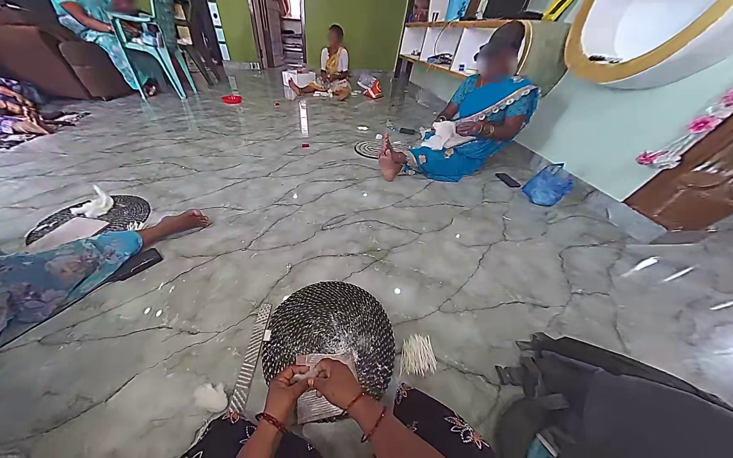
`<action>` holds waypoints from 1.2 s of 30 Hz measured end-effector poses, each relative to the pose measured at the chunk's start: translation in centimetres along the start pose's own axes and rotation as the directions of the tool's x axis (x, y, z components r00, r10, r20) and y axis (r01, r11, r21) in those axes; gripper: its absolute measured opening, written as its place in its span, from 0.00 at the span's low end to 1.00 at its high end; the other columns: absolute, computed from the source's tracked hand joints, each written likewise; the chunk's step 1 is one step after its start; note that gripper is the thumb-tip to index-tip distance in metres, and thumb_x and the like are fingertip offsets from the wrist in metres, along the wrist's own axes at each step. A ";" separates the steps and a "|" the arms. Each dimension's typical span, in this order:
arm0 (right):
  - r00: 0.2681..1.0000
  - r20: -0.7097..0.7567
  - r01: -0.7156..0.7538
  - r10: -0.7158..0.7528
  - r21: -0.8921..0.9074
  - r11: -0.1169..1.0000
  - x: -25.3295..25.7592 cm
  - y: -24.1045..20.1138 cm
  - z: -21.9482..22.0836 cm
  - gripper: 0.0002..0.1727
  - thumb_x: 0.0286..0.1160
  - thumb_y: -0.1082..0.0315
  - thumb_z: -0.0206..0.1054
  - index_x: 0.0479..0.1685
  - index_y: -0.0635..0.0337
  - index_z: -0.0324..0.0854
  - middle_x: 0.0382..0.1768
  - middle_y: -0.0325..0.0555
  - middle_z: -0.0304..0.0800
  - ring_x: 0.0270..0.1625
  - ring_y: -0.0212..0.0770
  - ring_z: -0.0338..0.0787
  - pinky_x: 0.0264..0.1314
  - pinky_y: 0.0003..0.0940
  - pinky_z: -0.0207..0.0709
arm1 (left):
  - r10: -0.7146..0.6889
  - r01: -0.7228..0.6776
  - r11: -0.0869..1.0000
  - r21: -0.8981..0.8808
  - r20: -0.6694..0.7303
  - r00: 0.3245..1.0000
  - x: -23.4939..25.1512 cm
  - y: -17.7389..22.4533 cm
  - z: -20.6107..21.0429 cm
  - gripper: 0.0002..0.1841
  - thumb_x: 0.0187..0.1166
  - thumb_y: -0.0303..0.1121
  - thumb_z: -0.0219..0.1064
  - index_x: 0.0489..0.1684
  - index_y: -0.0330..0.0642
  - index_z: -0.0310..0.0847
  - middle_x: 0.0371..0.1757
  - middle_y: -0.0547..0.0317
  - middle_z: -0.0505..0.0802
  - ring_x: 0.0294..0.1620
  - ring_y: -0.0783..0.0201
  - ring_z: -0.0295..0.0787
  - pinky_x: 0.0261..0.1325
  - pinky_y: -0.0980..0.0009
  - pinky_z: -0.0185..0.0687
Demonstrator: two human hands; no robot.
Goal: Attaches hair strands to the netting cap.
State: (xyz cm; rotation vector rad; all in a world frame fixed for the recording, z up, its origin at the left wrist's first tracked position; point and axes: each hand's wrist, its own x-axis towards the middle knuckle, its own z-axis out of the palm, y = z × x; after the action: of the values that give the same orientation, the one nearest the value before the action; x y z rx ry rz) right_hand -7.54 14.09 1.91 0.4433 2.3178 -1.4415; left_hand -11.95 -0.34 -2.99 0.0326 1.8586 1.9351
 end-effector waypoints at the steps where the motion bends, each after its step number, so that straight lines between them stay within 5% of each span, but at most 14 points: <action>1: 1.000 0.004 -0.002 0.002 0.023 1.000 0.2 0.2 0.1 0.19 0.85 0.65 0.65 0.64 0.73 0.80 0.48 0.60 0.91 0.46 0.48 0.91 0.60 0.46 0.81 | -0.013 0.013 1.000 0.022 -0.001 1.000 0.0 0.0 0.0 0.12 0.69 0.12 0.71 0.50 0.20 0.81 0.37 0.49 0.92 0.34 0.67 0.90 0.47 0.68 0.90; 14: 0.999 0.032 -0.018 0.013 0.169 0.985 0.1 0.9 0.9 0.18 0.87 0.65 0.64 0.62 0.75 0.81 0.48 0.59 0.92 0.41 0.41 0.90 0.53 0.38 0.82 | -0.014 0.015 0.988 0.153 -0.006 1.000 -1.0 0.1 -0.3 0.12 0.73 0.14 0.71 0.52 0.20 0.83 0.42 0.43 0.92 0.38 0.66 0.90 0.50 0.68 0.90; 25: 0.998 0.015 -0.055 0.053 0.198 0.979 0.4 1.0 1.0 0.18 0.88 0.64 0.63 0.63 0.73 0.81 0.48 0.57 0.91 0.40 0.39 0.89 0.49 0.36 0.82 | 0.065 -0.074 0.948 0.311 0.037 0.997 -0.3 -0.3 -0.6 0.12 0.72 0.19 0.75 0.52 0.22 0.86 0.43 0.36 0.93 0.44 0.51 0.90 0.57 0.52 0.85; 36: 0.996 0.032 -0.089 0.084 0.275 0.957 0.2 0.9 0.9 0.18 0.88 0.65 0.63 0.61 0.74 0.80 0.45 0.54 0.91 0.39 0.36 0.88 0.49 0.34 0.82 | 0.048 -0.068 0.904 0.422 0.059 0.997 -0.8 0.5 -0.7 0.14 0.75 0.23 0.75 0.55 0.24 0.87 0.48 0.33 0.94 0.51 0.44 0.91 0.63 0.46 0.83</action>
State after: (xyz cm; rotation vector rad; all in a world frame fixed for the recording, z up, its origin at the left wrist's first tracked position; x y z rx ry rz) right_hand -7.20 13.70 0.74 0.5964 2.0596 -1.7244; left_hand -11.64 -1.20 -2.34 0.2712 2.2327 1.5118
